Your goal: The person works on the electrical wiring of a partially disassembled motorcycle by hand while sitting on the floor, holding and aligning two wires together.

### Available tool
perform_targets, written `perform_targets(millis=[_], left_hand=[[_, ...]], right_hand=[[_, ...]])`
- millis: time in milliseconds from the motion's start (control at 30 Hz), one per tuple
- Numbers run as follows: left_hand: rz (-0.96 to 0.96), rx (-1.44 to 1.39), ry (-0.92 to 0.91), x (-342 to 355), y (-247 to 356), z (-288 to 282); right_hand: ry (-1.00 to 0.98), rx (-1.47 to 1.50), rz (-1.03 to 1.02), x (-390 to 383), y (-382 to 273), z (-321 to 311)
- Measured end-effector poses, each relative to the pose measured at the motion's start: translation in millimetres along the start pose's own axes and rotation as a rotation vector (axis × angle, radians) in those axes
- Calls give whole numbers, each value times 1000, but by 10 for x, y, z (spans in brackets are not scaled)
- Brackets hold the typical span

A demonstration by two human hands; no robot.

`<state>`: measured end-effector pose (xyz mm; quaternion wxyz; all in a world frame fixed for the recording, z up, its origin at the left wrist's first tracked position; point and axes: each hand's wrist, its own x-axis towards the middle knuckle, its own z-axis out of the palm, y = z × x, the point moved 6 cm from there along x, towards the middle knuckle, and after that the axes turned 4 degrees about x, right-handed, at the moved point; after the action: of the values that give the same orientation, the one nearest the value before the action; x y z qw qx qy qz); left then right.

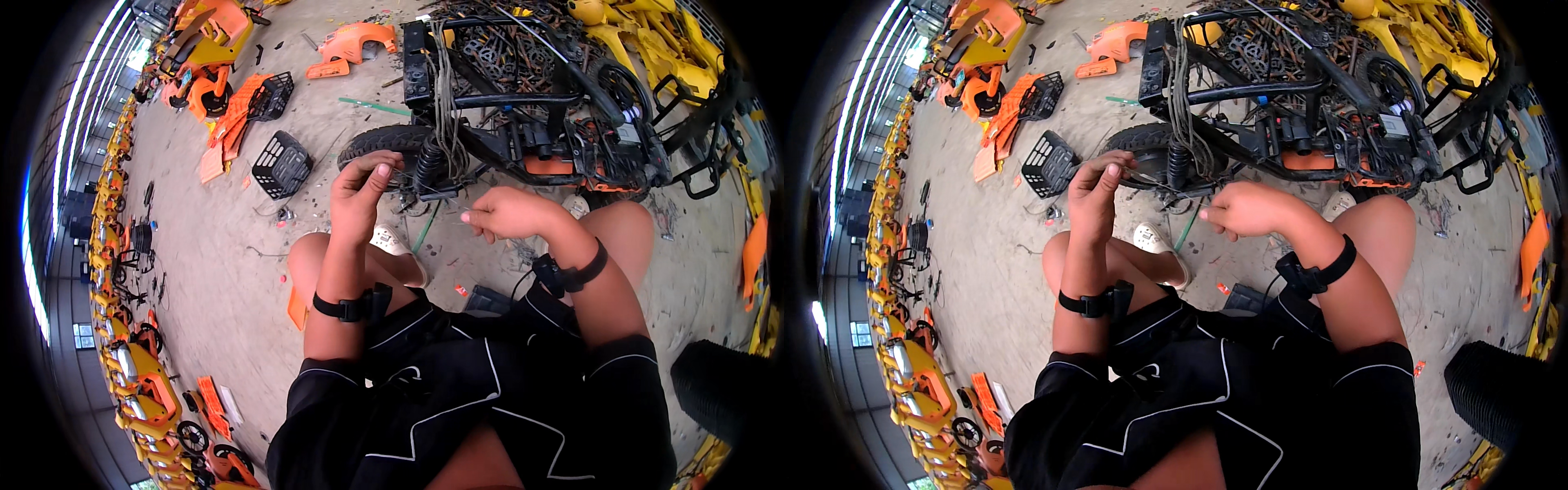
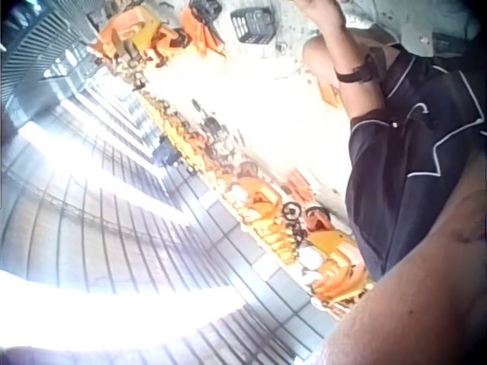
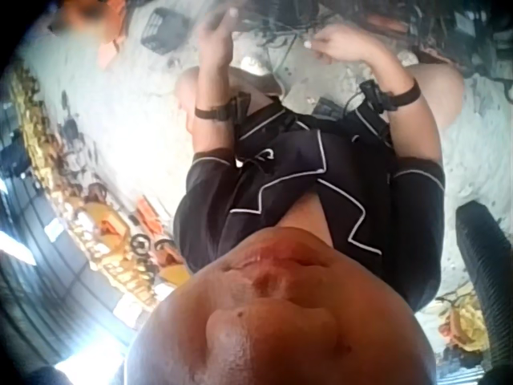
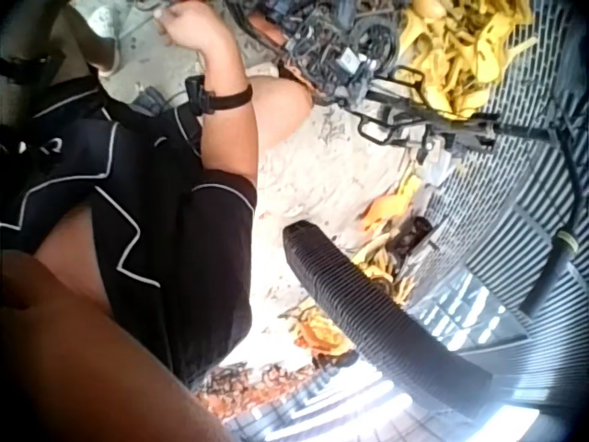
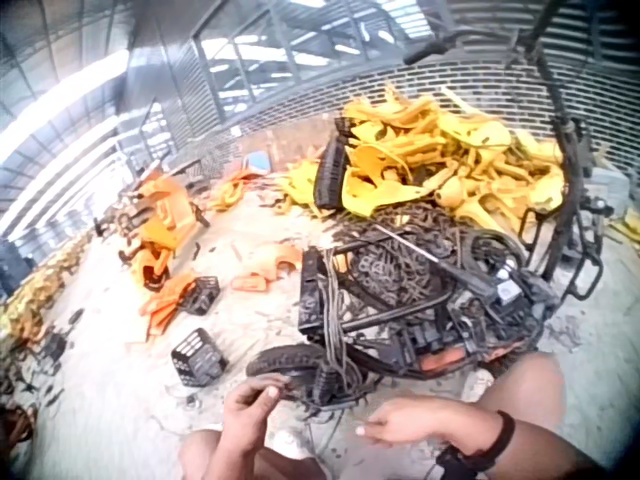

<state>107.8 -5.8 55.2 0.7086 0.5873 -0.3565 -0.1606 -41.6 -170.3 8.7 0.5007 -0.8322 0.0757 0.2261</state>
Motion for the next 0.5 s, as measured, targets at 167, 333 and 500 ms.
perform_targets(millis=[167,333,500], left_hand=[[-1,9,21,20,60,-61],[-2,12,25,42,88,-136],[23,61,37,71,135,-167]], right_hand=[[-45,-30,95,-49,178,68],[-68,-140,108,-72,312,142],[-66,-370,93,-167,224,136]])
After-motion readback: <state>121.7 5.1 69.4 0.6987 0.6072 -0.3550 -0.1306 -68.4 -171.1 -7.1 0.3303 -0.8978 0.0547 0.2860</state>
